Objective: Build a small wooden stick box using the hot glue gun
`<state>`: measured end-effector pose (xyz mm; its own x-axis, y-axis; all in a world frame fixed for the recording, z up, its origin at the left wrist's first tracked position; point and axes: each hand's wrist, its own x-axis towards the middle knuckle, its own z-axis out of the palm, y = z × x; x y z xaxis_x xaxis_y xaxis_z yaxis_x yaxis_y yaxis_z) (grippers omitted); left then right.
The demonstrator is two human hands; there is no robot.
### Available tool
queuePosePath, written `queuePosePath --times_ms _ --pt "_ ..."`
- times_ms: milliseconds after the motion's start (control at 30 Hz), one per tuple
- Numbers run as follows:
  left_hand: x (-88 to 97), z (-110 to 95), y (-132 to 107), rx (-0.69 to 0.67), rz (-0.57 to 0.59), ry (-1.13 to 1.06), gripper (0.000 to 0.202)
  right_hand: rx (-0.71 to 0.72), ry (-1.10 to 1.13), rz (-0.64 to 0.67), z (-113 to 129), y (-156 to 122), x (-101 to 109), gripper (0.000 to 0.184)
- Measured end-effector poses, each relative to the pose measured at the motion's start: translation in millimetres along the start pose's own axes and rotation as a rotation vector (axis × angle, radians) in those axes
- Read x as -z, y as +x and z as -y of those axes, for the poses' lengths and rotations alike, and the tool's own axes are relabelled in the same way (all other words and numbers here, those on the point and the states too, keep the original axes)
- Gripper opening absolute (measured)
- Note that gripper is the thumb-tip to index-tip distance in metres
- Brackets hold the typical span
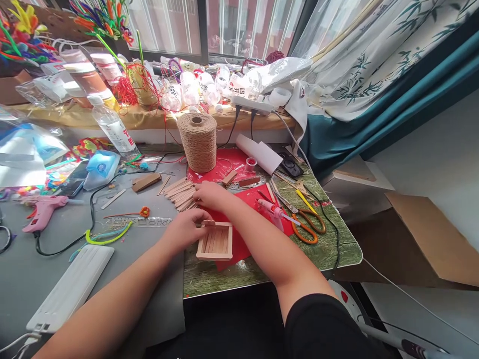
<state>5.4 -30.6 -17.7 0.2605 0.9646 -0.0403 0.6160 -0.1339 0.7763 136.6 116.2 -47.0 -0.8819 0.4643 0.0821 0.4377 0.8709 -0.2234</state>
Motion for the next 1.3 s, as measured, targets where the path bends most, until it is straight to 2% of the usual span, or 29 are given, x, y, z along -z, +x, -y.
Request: queuePosePath --times_ms 67,133,267,300,367,467,533,600,700,800,900,1067,1233,1300 --pt "-0.3 0 0 -0.001 0.010 0.000 0.009 0.011 0.049 -0.054 0 -5 2 0.014" --pt "-0.4 1 0 0.005 0.015 -0.001 0.009 -0.032 0.149 -0.183 5 -15 8 0.016" --pt "-0.8 2 1 0.008 0.008 0.014 0.008 -0.271 0.516 -0.692 34 -61 30 0.014" --pt "-1.0 3 1 0.002 0.008 0.017 0.009 -0.324 0.639 -0.801 44 -78 35 0.021" --pt "-1.3 5 1 -0.008 0.009 0.019 0.010 -0.353 0.805 -0.901 65 -111 39 0.043" --pt "-1.0 4 1 -0.014 0.012 0.021 0.010 -0.358 0.867 -0.903 88 -148 30 0.064" --pt "-0.5 2 0 -0.013 0.012 0.017 0.008 -0.347 0.855 -0.854 95 -160 18 0.061" --pt "-0.2 0 0 -0.016 0.012 0.017 0.007 -0.354 0.817 -0.822 96 -162 5 0.051" --pt "-0.2 -2 0 -0.028 0.015 0.026 0.008 -0.352 0.742 -0.848 95 -159 -6 0.052" --pt "-0.4 -2 0 -0.033 0.010 0.035 0.008 -0.310 0.639 -0.805 96 -159 -5 0.061" --pt "-0.6 -2 0 -0.039 0.017 0.035 0.009 -0.323 0.554 -0.737 99 -162 2 0.057" --pt "-0.7 -2 0 -0.043 0.020 0.033 0.008 -0.389 0.492 -0.771 101 -166 12 0.057" --pt "0.5 -5 0 -0.039 0.024 0.053 0.007 -0.468 0.658 -0.808 97 -170 16 0.047" --pt "0.7 -5 0 -0.039 0.026 0.055 0.008 -0.450 0.725 -0.827 95 -170 15 0.045"
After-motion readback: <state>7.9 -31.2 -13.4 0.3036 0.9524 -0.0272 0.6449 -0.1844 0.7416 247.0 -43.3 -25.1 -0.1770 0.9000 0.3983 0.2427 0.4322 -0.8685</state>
